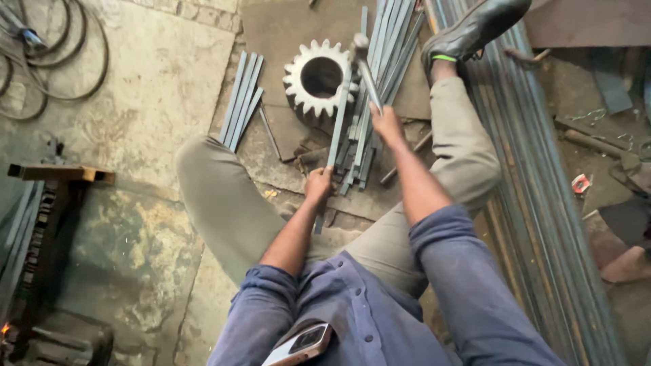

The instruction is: The person sits on the floor and repeatedly hammers metal rods against a large white gear-like object. They pick up individual rods, position them against the gear, and strike them with a hammer, generating sparks. The person continues this repetitive process for the duration of the clip.

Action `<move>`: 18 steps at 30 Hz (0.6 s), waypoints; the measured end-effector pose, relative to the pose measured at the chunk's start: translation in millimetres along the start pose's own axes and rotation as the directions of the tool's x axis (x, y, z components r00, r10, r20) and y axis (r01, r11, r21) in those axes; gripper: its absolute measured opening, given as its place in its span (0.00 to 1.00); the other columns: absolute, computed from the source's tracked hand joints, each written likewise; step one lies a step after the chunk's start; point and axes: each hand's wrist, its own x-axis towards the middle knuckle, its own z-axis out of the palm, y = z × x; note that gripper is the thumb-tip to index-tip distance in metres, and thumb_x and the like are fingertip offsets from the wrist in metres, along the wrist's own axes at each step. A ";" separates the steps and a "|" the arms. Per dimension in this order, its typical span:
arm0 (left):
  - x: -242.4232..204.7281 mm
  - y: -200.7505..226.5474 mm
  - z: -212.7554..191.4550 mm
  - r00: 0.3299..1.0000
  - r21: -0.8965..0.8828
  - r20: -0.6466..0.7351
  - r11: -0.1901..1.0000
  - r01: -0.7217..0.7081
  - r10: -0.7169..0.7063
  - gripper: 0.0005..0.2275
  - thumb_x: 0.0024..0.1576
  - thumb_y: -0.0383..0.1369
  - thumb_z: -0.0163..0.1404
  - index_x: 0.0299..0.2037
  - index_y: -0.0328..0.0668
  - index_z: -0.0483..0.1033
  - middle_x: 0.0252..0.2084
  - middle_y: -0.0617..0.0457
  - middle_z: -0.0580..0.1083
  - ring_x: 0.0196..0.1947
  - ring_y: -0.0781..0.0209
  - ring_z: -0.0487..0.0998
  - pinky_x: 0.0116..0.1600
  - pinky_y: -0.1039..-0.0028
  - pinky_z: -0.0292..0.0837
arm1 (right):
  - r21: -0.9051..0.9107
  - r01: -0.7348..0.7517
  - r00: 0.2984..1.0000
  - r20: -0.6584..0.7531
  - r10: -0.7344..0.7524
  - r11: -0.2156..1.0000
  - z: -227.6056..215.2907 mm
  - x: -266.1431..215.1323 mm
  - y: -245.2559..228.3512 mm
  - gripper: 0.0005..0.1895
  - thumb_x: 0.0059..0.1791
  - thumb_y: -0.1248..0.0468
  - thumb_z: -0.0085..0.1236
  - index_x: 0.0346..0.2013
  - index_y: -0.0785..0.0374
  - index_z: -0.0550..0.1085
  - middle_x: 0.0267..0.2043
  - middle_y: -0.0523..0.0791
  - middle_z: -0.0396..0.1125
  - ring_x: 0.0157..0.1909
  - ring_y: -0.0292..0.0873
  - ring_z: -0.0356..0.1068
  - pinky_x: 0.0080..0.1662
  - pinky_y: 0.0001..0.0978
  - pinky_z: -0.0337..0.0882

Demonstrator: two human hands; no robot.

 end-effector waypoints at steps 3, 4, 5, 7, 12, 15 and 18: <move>8.8 -7.7 -1.2 0.999 0.015 -0.032 1.000 0.022 -0.022 0.20 0.63 0.47 0.47 0.36 0.35 0.80 0.21 0.47 0.77 0.19 0.55 0.81 0.26 0.67 0.76 | 0.240 -0.129 0.990 0.085 0.111 0.962 16.4 -26.4 34.3 0.32 0.55 0.37 0.49 0.30 0.65 0.75 0.21 0.49 0.67 0.25 0.47 0.70 0.31 0.48 0.69; 14.5 -12.7 0.1 0.996 0.111 -0.071 0.992 -0.054 0.062 0.20 0.64 0.47 0.48 0.35 0.36 0.81 0.21 0.49 0.76 0.20 0.57 0.80 0.27 0.68 0.74 | 0.313 -0.137 0.989 0.101 0.110 0.940 16.7 -36.0 40.3 0.32 0.55 0.38 0.50 0.28 0.65 0.74 0.20 0.49 0.66 0.23 0.46 0.69 0.30 0.47 0.68; 19.0 -18.8 1.9 0.984 0.207 -0.102 0.971 -0.121 0.144 0.20 0.64 0.47 0.48 0.34 0.37 0.81 0.21 0.50 0.76 0.21 0.59 0.79 0.28 0.69 0.71 | 0.322 -0.214 0.973 0.152 0.173 0.922 14.0 -43.5 43.4 0.31 0.55 0.38 0.50 0.29 0.65 0.73 0.20 0.48 0.65 0.22 0.46 0.68 0.29 0.47 0.67; 21.8 -30.7 6.4 0.977 0.166 -0.102 0.972 -0.166 0.185 0.19 0.65 0.46 0.48 0.34 0.37 0.79 0.21 0.52 0.74 0.21 0.61 0.76 0.27 0.70 0.69 | 0.327 -0.374 0.919 0.255 0.300 0.868 6.8 -59.2 51.5 0.30 0.54 0.39 0.50 0.29 0.65 0.72 0.20 0.47 0.64 0.21 0.48 0.66 0.26 0.46 0.66; 14.6 23.6 13.9 0.955 -0.268 -0.055 0.917 -0.294 0.290 0.16 0.66 0.41 0.48 0.32 0.36 0.74 0.22 0.57 0.68 0.19 0.69 0.67 0.23 0.73 0.64 | 0.346 -0.294 0.950 0.208 0.233 0.891 3.9 -65.4 40.4 0.31 0.52 0.37 0.52 0.27 0.63 0.71 0.17 0.46 0.65 0.17 0.43 0.68 0.23 0.40 0.68; -6.4 105.4 9.0 0.960 -0.359 -0.059 0.892 -0.275 0.272 0.13 0.65 0.39 0.45 0.33 0.39 0.73 0.22 0.57 0.67 0.17 0.67 0.65 0.22 0.74 0.60 | 0.353 -0.297 0.947 0.227 0.227 0.887 -1.4 -68.7 33.7 0.30 0.51 0.37 0.53 0.27 0.63 0.71 0.16 0.45 0.65 0.16 0.42 0.67 0.22 0.39 0.66; -15.5 186.2 -4.2 0.783 -0.397 -0.133 0.691 -0.604 0.608 0.10 0.69 0.36 0.46 0.46 0.36 0.75 0.33 0.57 0.73 0.31 0.71 0.72 0.35 0.79 0.68 | 0.399 -0.313 0.938 0.270 0.216 0.862 -9.1 -70.1 27.4 0.28 0.52 0.40 0.52 0.28 0.62 0.70 0.15 0.44 0.63 0.14 0.42 0.64 0.20 0.39 0.64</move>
